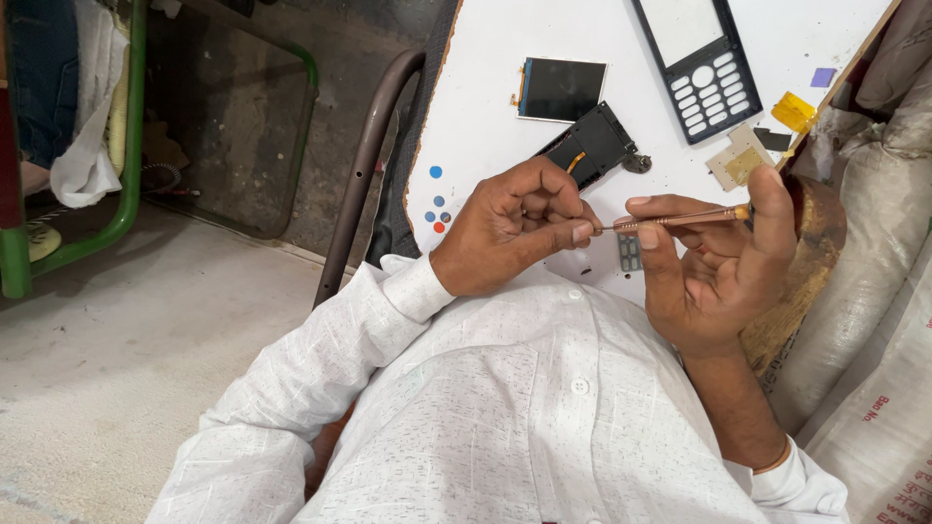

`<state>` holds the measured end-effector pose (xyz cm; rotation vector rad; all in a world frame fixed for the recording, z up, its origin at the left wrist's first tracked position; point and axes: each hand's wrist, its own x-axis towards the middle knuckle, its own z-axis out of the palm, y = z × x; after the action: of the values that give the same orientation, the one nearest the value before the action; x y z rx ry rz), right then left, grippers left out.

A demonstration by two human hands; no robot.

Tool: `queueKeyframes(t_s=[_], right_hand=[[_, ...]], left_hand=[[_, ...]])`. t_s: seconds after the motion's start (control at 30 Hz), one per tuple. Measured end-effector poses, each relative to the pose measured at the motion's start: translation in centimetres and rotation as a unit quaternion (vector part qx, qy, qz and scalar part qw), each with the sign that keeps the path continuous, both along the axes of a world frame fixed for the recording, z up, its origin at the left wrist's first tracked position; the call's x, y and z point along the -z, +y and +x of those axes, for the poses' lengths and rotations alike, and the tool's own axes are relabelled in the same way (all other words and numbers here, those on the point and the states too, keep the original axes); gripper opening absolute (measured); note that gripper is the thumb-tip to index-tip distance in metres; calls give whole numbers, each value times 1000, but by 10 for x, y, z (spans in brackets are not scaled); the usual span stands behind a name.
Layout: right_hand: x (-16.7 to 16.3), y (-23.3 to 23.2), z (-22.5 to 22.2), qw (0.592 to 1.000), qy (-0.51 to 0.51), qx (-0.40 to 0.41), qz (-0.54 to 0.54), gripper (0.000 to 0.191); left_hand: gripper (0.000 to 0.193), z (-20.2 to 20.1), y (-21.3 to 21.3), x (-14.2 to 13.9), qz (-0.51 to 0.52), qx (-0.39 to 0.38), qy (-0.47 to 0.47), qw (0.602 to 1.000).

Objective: The person uses a small screwdriver to remove screws from a disassembled mobile phone chassis. They carefully unscrew multiple fasteners and place them on the work surface while handling the phone body.

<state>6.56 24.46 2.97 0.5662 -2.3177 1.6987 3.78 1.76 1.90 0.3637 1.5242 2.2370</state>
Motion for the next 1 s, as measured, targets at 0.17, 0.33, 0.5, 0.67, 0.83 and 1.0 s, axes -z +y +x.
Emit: queueKeyframes(t_s=[0.17,0.33,0.5,0.67,0.83,1.0], right_hand=[[2,3,2,1000,-15,16,2,67],[7,5,0,999,-14,23,-23,60],[8,10,-3,999,-14,42,-10,58],[9,7,-21,999,-23,37,-3,57],[19,-7,-56,1000,6,7,19,52],[21,-11,-70,998,22,-6,55,50]], left_hand=[[11,-1,1,4,-7,-1,-24,1000],[8,-3,1,6,20,1,-27,999],[13,-5,-2,3,-108,-54,23,992],[23,-11,-11,4,-352,-167,210,897],[57,-25,-5,15,-461,-176,306,814],[69,-24,2,27,-494,-165,312,795]])
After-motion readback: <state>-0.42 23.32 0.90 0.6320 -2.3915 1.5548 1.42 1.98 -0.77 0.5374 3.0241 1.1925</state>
